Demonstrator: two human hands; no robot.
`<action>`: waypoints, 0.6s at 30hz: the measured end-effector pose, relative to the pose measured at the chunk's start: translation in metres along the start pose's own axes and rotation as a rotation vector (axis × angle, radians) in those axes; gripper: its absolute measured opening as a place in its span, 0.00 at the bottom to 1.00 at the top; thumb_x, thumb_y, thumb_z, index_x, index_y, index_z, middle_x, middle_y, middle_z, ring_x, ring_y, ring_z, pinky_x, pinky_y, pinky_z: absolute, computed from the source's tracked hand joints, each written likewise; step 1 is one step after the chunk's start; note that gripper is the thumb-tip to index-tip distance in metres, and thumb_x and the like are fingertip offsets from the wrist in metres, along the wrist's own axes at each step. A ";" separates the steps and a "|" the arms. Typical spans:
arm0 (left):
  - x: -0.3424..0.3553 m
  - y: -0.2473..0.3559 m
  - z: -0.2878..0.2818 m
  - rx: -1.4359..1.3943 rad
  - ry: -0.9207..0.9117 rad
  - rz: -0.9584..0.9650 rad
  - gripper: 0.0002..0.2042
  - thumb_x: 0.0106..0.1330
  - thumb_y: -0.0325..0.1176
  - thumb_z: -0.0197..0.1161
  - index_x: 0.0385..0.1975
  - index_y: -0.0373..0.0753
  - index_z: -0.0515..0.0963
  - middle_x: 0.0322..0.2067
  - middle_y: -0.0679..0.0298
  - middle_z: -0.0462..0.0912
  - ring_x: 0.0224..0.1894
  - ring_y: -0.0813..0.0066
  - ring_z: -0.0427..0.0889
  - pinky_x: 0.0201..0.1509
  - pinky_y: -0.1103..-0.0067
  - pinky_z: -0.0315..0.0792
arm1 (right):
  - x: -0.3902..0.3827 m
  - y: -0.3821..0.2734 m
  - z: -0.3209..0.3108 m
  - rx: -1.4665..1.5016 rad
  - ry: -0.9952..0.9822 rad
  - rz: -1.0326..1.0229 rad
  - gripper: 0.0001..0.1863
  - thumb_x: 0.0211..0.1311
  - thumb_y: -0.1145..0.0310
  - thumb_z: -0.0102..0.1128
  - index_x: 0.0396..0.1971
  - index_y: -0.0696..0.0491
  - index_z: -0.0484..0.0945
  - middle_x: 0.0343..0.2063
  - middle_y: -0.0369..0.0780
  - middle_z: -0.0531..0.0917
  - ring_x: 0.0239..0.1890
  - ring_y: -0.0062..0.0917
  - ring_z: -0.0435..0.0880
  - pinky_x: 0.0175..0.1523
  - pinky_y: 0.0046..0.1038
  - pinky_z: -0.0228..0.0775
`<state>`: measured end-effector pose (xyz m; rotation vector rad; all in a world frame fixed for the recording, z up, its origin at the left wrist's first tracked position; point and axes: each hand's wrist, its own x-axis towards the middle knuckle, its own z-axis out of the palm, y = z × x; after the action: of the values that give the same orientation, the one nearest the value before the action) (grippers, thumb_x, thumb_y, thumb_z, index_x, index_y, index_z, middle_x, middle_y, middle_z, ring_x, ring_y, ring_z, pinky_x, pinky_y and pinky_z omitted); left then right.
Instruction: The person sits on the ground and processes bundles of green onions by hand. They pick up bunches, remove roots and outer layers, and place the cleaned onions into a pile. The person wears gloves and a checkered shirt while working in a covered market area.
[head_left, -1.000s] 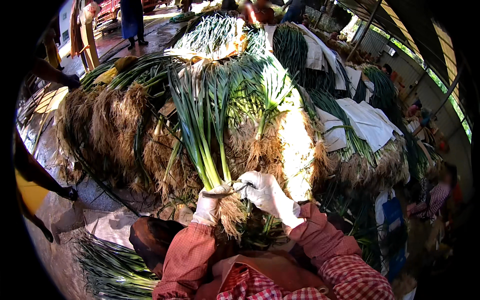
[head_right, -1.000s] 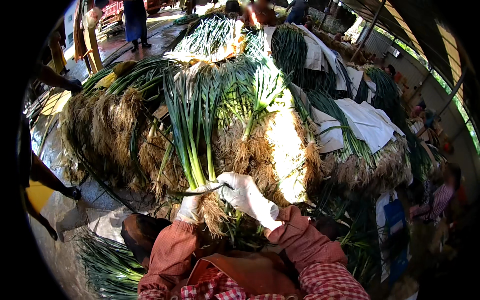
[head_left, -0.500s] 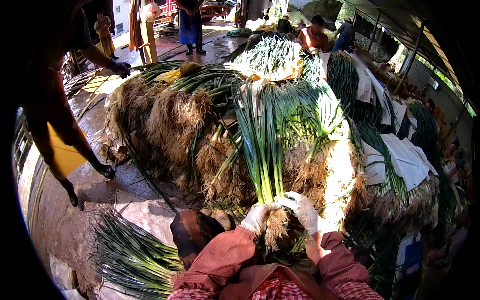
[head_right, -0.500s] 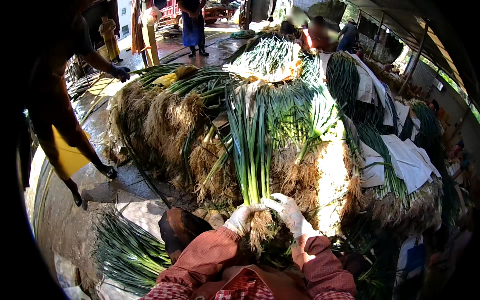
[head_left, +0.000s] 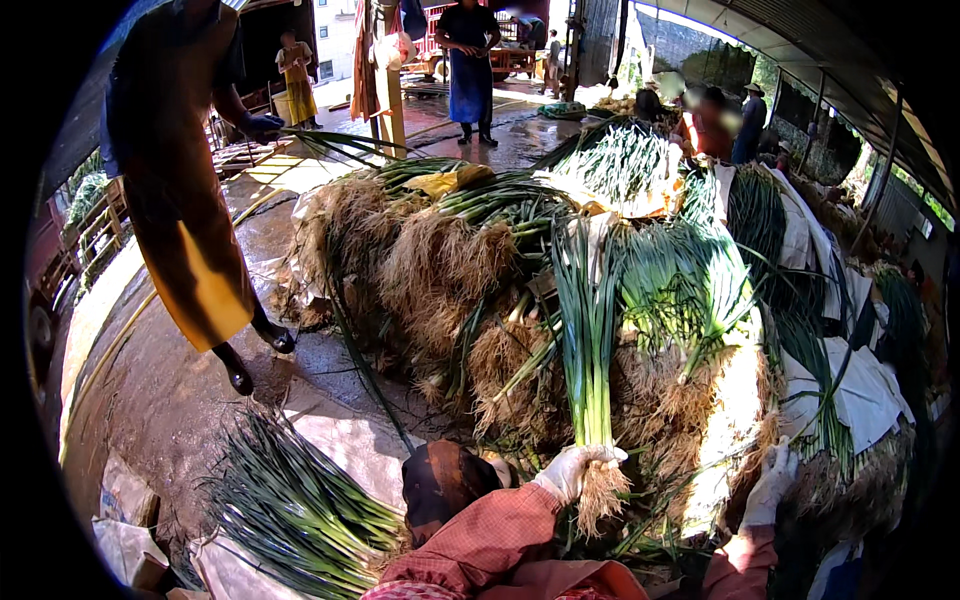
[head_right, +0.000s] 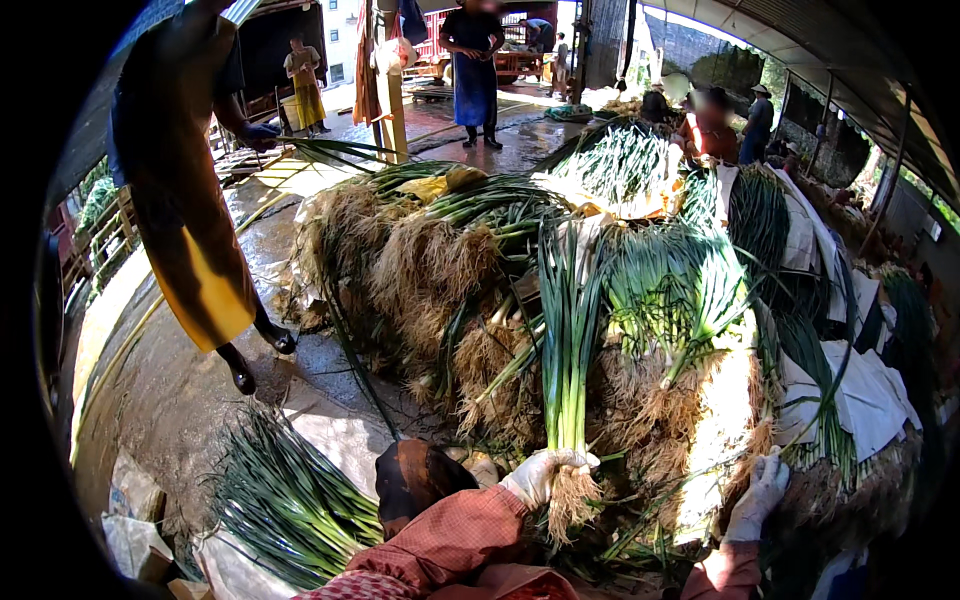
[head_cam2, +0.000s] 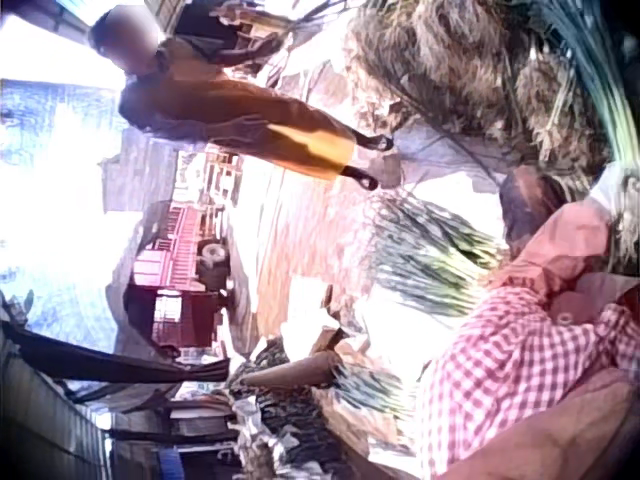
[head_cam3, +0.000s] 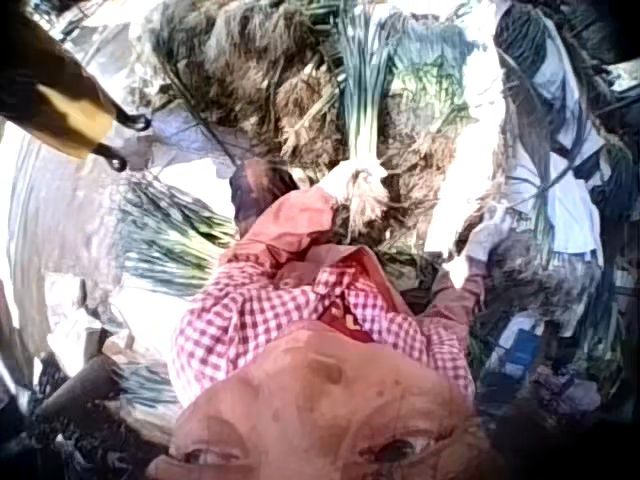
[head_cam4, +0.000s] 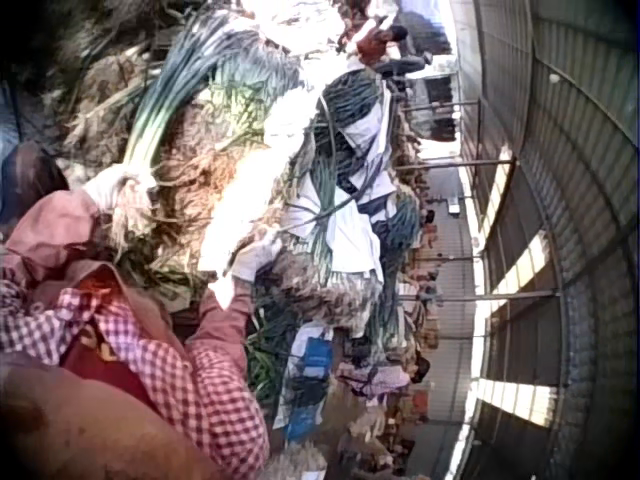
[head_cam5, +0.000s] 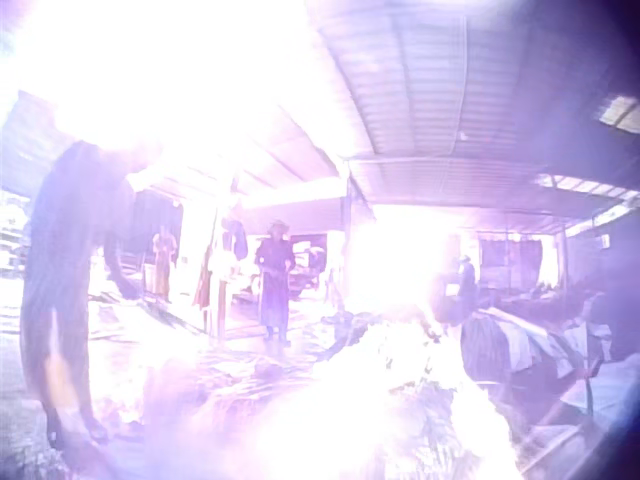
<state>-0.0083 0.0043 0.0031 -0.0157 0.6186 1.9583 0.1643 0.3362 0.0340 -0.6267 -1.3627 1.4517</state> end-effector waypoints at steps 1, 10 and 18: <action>0.005 -0.004 -0.009 0.015 -0.018 -0.012 0.13 0.58 0.25 0.55 0.41 0.25 0.74 0.30 0.57 0.80 0.29 0.74 0.79 0.38 0.81 0.76 | -0.006 0.010 -0.020 0.029 0.113 0.226 0.12 0.63 0.62 0.53 0.41 0.53 0.71 0.38 0.38 0.75 0.36 0.22 0.77 0.41 0.19 0.68; 0.008 -0.024 -0.004 -0.006 -0.023 -0.097 0.07 0.59 0.23 0.56 0.36 0.29 0.75 0.27 0.60 0.79 0.24 0.75 0.79 0.27 0.81 0.78 | -0.127 0.005 0.132 -0.265 -1.052 0.278 0.27 0.65 0.59 0.53 0.59 0.55 0.61 0.37 0.36 0.77 0.29 0.14 0.73 0.31 0.15 0.65; 0.014 -0.015 -0.016 0.141 0.146 0.053 0.06 0.55 0.22 0.61 0.32 0.28 0.76 0.26 0.57 0.81 0.24 0.72 0.80 0.28 0.80 0.76 | -0.169 0.087 0.040 -0.399 -1.098 0.466 0.07 0.60 0.70 0.58 0.27 0.58 0.75 0.21 0.32 0.75 0.24 0.17 0.74 0.29 0.20 0.64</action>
<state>-0.0064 0.0145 -0.0204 -0.0556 0.8593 1.9726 0.1625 0.1807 -0.0820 -0.3857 -2.5208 2.0417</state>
